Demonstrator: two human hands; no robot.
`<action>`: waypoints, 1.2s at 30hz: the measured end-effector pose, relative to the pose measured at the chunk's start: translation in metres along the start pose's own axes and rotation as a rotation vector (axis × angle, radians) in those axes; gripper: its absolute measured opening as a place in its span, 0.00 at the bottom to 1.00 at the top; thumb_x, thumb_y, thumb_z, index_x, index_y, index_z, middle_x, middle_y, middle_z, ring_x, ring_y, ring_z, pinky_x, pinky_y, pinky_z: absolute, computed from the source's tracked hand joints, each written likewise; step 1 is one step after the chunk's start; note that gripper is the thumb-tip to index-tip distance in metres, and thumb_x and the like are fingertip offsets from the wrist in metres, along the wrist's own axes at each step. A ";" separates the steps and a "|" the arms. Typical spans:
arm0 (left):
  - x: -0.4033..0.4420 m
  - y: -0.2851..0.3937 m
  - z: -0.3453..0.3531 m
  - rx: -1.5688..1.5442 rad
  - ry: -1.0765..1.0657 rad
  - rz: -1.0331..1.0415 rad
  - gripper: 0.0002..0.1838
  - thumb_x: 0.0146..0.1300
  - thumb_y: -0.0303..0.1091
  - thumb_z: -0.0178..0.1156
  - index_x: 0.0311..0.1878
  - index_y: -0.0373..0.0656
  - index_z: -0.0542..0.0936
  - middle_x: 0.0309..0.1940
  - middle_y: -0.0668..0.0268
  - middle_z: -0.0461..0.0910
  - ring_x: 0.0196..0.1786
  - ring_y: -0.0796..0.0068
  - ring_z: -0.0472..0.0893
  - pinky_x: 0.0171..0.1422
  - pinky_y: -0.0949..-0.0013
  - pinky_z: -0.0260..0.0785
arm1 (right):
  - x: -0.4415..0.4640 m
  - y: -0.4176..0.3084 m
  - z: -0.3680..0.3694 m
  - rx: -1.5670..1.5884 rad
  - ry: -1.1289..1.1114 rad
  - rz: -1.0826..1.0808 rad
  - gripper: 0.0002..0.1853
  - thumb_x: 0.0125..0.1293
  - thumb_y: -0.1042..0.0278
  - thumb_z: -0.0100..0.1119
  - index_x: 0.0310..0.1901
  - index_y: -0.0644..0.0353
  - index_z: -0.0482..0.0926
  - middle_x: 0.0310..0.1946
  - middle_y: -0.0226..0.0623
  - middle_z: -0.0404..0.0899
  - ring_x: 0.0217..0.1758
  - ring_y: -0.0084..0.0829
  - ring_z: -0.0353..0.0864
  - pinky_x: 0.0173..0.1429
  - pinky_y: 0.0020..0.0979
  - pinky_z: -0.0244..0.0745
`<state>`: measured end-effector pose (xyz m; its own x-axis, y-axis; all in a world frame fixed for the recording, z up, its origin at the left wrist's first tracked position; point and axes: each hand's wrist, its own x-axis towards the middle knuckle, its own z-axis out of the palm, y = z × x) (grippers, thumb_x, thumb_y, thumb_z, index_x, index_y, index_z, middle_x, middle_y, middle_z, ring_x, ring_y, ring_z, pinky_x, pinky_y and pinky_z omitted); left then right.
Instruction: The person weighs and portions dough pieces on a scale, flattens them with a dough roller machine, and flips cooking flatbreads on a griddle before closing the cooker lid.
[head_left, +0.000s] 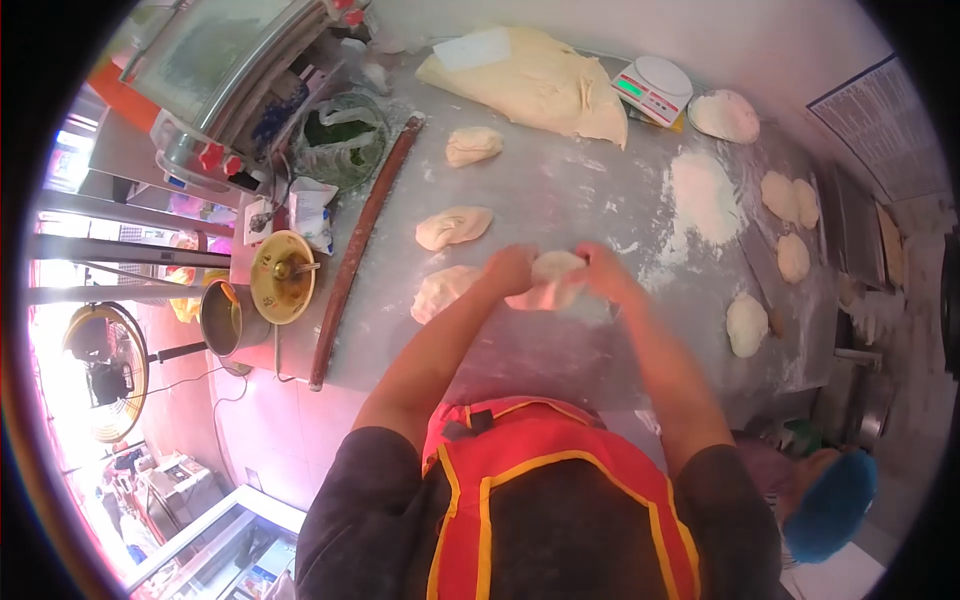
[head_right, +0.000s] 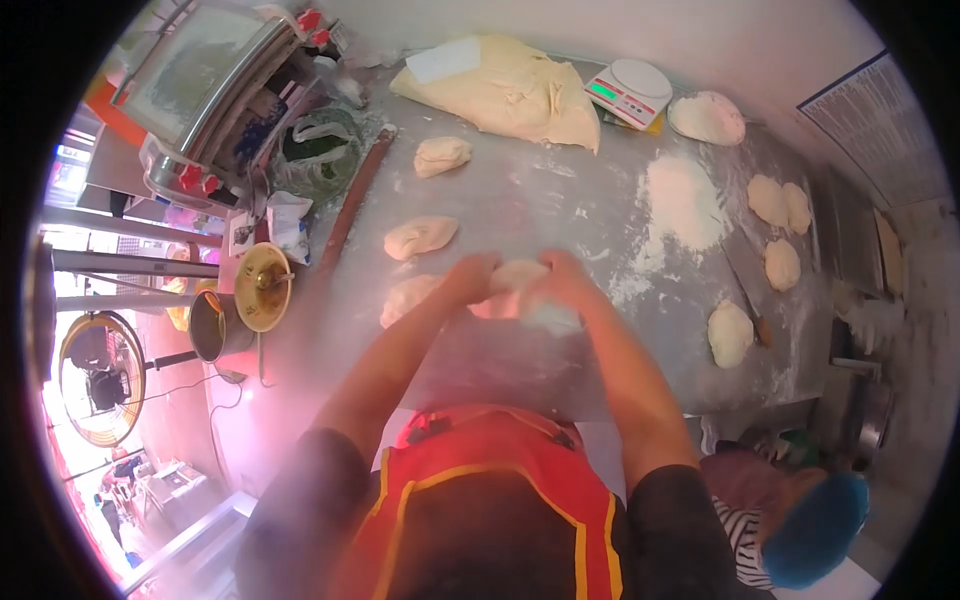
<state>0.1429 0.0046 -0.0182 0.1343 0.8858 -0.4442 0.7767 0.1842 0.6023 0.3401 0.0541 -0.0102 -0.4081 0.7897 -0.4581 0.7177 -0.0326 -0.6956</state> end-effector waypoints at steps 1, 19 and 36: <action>0.010 -0.005 -0.006 -0.095 -0.034 0.030 0.22 0.51 0.39 0.63 0.49 0.44 0.75 0.53 0.57 0.72 0.59 0.55 0.69 0.59 0.59 0.63 | 0.009 0.001 -0.002 0.164 0.078 0.066 0.18 0.49 0.69 0.67 0.41 0.62 0.73 0.30 0.34 0.75 0.32 0.28 0.73 0.36 0.31 0.70; -0.026 -0.020 -0.036 -0.565 0.513 -0.049 0.25 0.50 0.42 0.67 0.49 0.39 0.75 0.43 0.52 0.77 0.48 0.49 0.74 0.54 0.56 0.66 | -0.071 0.053 0.043 -0.719 0.470 0.297 0.30 0.66 0.58 0.47 0.64 0.69 0.57 0.63 0.60 0.58 0.67 0.54 0.56 0.71 0.45 0.49; -0.023 0.020 0.102 0.213 0.497 0.413 0.27 0.59 0.39 0.47 0.62 0.39 0.66 0.67 0.55 0.59 0.70 0.56 0.56 0.73 0.47 0.40 | -0.070 0.006 0.075 -0.221 0.541 -0.301 0.24 0.67 0.61 0.41 0.61 0.66 0.61 0.61 0.53 0.62 0.66 0.50 0.60 0.68 0.53 0.50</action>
<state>0.2180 -0.0557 -0.0638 0.1865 0.9654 0.1823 0.8334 -0.2538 0.4909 0.3307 -0.0469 -0.0236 -0.3090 0.9432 0.1223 0.7393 0.3191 -0.5930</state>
